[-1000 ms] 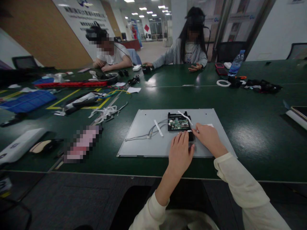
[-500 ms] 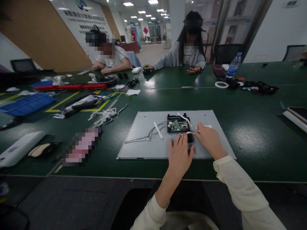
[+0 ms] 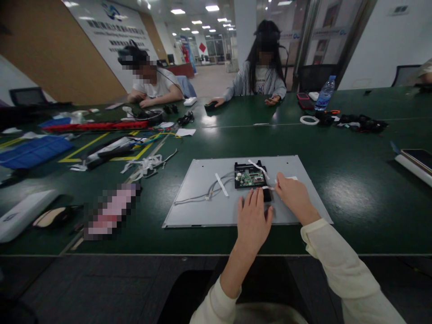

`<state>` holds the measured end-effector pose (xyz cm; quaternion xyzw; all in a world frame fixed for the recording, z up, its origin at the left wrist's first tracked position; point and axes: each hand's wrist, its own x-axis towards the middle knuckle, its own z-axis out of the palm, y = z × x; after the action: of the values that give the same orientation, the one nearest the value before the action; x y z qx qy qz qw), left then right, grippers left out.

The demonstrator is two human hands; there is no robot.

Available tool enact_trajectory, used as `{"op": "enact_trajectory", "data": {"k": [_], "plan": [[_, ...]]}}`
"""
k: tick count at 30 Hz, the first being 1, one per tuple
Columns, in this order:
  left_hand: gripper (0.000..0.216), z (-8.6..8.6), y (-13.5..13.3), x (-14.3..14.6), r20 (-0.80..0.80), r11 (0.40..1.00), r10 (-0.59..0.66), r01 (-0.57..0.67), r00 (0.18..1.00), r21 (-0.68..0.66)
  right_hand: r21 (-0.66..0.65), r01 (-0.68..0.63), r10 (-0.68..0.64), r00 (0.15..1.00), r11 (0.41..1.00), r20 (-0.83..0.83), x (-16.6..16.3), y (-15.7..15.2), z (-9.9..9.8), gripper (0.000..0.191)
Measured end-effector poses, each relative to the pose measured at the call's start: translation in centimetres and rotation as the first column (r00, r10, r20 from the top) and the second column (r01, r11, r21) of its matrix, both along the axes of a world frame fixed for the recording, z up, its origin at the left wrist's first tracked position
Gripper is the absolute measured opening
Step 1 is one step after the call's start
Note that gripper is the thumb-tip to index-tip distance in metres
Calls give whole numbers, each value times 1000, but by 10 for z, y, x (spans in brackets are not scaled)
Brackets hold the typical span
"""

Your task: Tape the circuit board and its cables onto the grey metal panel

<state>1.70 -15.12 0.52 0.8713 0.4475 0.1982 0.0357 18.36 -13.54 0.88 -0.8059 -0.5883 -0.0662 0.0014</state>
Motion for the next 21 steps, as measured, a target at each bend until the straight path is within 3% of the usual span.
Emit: {"op": "enact_trajectory", "data": {"k": [12, 21], "plan": [[50, -4, 1, 0, 33, 1000, -10, 10, 999, 7, 111, 14, -9, 999, 994, -45, -2, 2, 3, 17], [50, -3, 0, 1, 11, 1000, -4, 3, 1000, 28, 52, -68, 67, 997, 996, 33, -10, 9, -3, 14]]}}
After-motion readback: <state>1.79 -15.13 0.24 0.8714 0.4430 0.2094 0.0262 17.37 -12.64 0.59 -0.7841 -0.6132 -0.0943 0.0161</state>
